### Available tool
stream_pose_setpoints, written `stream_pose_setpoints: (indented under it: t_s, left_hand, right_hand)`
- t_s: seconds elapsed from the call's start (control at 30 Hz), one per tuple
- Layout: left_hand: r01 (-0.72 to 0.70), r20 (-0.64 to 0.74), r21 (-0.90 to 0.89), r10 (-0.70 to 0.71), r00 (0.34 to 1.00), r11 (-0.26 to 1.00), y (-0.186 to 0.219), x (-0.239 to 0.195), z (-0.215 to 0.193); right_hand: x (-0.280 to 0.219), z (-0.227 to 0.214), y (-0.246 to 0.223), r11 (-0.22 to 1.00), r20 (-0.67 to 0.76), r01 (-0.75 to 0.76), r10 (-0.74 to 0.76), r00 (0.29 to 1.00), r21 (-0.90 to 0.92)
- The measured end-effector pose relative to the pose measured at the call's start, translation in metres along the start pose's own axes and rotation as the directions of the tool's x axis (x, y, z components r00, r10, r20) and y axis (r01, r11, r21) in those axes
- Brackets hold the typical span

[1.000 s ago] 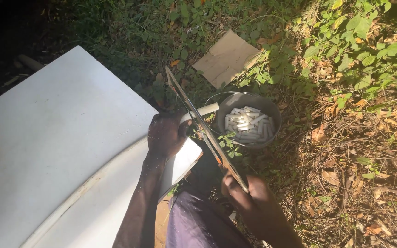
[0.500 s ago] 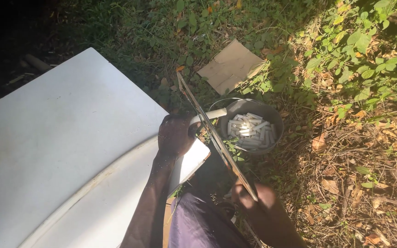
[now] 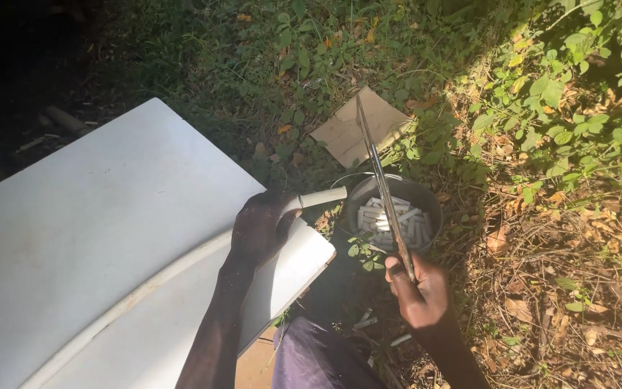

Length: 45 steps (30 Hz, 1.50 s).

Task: Cutting small, uniform pieces of white plastic tubing using a hacksaw and collecting them in a bucket.

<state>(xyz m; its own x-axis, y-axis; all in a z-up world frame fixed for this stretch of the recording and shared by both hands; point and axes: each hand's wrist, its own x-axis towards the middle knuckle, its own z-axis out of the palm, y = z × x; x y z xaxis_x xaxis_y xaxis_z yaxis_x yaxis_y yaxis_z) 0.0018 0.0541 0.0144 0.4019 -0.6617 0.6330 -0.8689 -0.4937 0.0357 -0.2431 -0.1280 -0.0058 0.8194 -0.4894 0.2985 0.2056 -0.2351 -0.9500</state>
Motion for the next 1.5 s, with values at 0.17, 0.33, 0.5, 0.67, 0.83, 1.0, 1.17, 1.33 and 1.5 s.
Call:
stream_pose_setpoints:
  t_s: [0.17,0.33,0.5,0.67,0.83,1.0,1.17,1.33,1.5]
  left_hand:
    - [0.098,-0.121,0.012,-0.096,0.988,0.995,0.001,0.018,-0.073]
    - [0.033,-0.243,0.076,-0.013,0.970,0.997,-0.005,0.016,-0.113]
    - [-0.045,-0.310,0.112,0.078,0.947,0.993,-0.006,-0.005,-0.127]
    - [-0.005,-0.212,0.003,0.006,0.977,1.000,0.003,-0.015,-0.141]
    - [0.319,0.137,-0.031,-0.312,0.940,0.947,0.033,-0.006,-0.170]
    - [0.308,0.290,-0.038,-0.284,0.914,0.951,0.034,-0.006,-0.154]
    - [0.285,0.447,-0.027,-0.244,0.861,0.958,0.059,-0.001,-0.151]
    - [0.184,0.456,0.052,-0.187,0.870,0.982,0.051,-0.006,-0.126]
    - [0.081,0.417,0.117,-0.123,0.901,0.990,0.055,0.002,-0.122]
  right_hand:
    - [0.003,0.035,0.006,0.869,0.060,0.086,-0.066,0.996,-0.487]
    - [0.021,0.096,-0.023,0.621,0.402,0.387,-0.123,0.907,-0.682]
    - [0.027,0.145,-0.007,0.400,0.581,0.590,-0.158,0.798,-0.701]
    - [0.034,0.157,-0.028,0.264,0.556,0.696,-0.445,0.702,-0.667]
    - [0.060,0.130,-0.045,0.548,0.367,0.683,-0.581,0.726,-0.483]
    - [0.088,0.093,-0.101,0.447,0.351,0.713,-0.651,0.673,-0.540]
    - [0.103,0.086,-0.123,0.743,0.709,0.408,0.125,0.694,-0.530]
    - [0.117,0.085,-0.055,0.477,0.635,0.563,-0.013,0.772,-0.674]
    - [0.107,0.068,-0.056,0.291,0.482,0.534,-0.236,0.844,-0.794]
